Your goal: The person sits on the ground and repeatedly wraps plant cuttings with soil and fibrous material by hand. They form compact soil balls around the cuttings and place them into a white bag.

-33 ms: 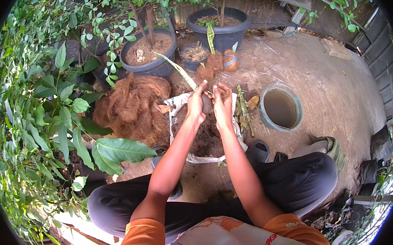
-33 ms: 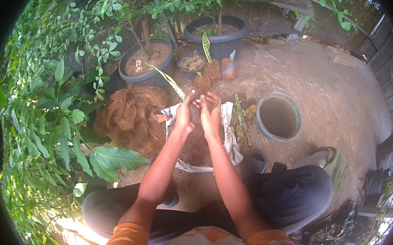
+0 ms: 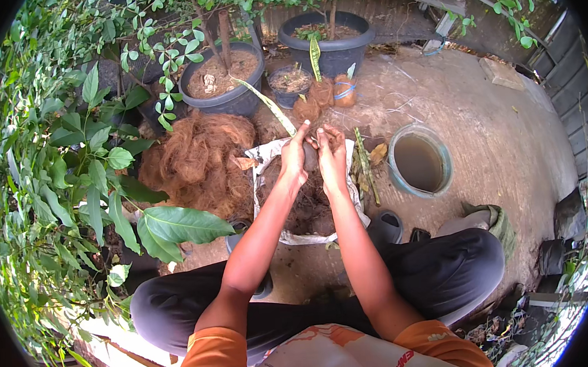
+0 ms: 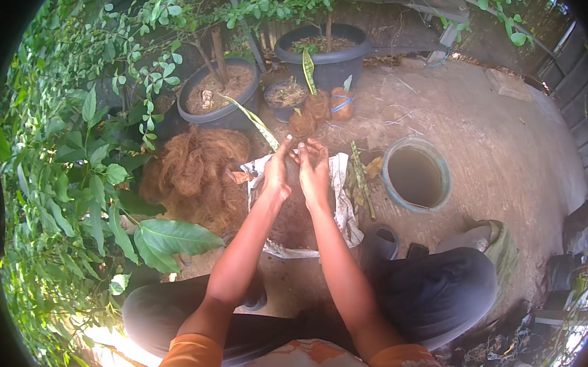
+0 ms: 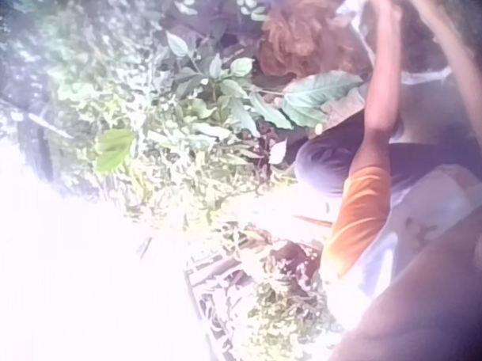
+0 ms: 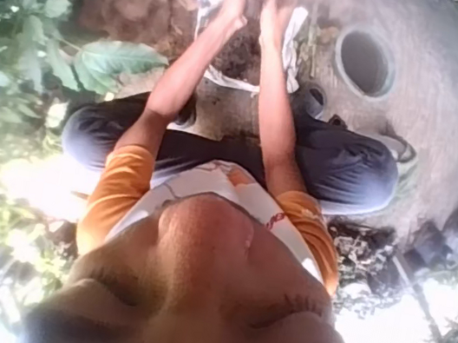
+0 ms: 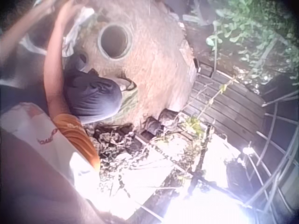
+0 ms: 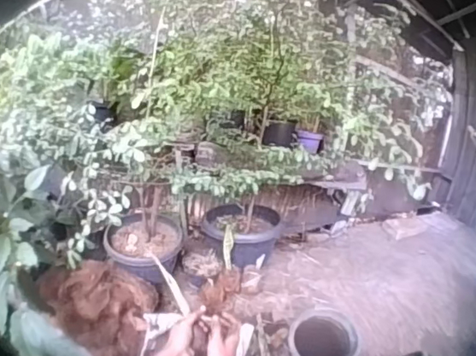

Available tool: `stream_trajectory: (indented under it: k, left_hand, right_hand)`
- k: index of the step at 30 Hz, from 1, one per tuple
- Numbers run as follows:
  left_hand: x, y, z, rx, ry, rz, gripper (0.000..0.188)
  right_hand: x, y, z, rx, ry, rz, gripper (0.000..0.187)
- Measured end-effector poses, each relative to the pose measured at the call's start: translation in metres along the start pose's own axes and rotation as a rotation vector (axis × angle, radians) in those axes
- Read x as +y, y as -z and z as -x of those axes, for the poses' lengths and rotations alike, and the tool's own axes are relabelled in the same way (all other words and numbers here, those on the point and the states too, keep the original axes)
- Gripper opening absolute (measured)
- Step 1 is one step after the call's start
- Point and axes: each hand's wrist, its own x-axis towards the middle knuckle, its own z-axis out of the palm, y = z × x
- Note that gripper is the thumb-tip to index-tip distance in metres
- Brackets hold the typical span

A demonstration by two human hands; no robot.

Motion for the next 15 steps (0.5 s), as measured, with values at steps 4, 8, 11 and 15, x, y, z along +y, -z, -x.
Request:
stream_trajectory:
  k: [4, 8, 11, 15]
  left_hand:
    - [-0.001, -0.009, 0.0, -0.15, -0.059, -0.009, 0.077]
    - [0.013, -0.029, 0.025, -0.109, -0.115, -0.103, 0.081]
    - [0.018, -0.019, 0.017, -0.298, -0.25, -0.427, 0.076]
    - [0.006, -0.034, 0.024, 0.036, -0.338, -0.304, 0.071]
  right_hand:
    - [-0.007, -0.004, -0.002, -0.097, 0.051, 0.298, 0.041]
    - [-0.011, 0.004, -0.009, -0.074, -0.051, 0.199, 0.042]
    - [-0.028, 0.004, -0.006, -0.049, -0.18, -0.185, 0.048]
    - [-0.026, 0.0, -0.007, -0.07, -0.133, -0.028, 0.05]
